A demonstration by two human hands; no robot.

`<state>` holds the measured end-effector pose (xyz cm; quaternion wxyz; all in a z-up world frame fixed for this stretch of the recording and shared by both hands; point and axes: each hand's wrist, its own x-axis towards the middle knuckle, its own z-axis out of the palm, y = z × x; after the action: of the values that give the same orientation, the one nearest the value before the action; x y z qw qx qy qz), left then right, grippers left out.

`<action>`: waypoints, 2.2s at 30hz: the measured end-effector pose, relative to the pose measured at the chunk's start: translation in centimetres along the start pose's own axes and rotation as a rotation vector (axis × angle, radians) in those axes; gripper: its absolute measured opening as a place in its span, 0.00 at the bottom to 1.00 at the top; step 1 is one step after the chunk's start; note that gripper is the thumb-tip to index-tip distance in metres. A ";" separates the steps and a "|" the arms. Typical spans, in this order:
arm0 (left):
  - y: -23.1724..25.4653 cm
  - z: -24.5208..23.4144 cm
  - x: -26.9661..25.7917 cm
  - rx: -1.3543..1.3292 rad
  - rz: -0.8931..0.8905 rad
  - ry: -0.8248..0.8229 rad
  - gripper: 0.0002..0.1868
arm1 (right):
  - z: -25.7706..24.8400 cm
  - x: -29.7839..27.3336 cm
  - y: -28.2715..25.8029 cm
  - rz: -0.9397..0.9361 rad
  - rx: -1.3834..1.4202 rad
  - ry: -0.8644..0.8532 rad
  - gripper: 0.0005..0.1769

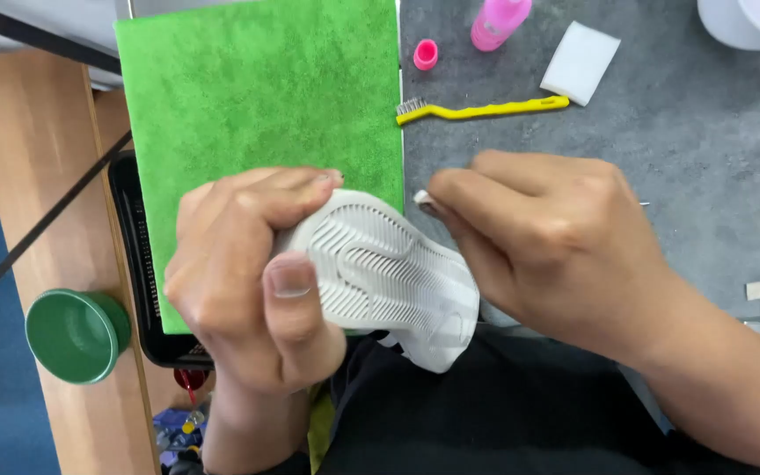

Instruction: The person cleans the sole of a white sneaker using a cotton swab. They repeatedly rub the swab along the tread grooves and edges of the sole, occasionally repositioning the shoe and refreshing the swab.

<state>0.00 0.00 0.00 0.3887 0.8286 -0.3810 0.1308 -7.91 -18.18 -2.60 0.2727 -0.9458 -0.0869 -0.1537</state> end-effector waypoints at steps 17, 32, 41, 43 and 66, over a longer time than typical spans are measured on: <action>-1.3 1.1 -0.8 -0.169 -0.089 0.187 0.34 | 2.1 0.4 -2.3 -0.236 -0.286 0.009 0.08; -3.8 0.8 -1.1 -0.215 -0.181 0.091 0.32 | 0.9 -0.2 0.6 -0.027 0.281 0.090 0.03; -4.7 0.9 -1.6 -0.295 -0.235 0.105 0.31 | 4.4 0.4 0.5 -0.131 0.029 0.012 0.06; -4.4 0.7 -1.4 -0.269 -0.227 0.097 0.32 | 4.6 1.0 0.5 -0.172 -0.126 0.014 0.09; -3.4 0.2 -0.6 -0.091 -0.133 0.009 0.30 | 3.0 2.2 0.9 -0.284 -0.395 -0.051 0.14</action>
<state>2.09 1.53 -2.34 0.4353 0.8331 -0.3289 0.0909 -4.94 -17.16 -4.69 0.0562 -0.9626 -0.1939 -0.1807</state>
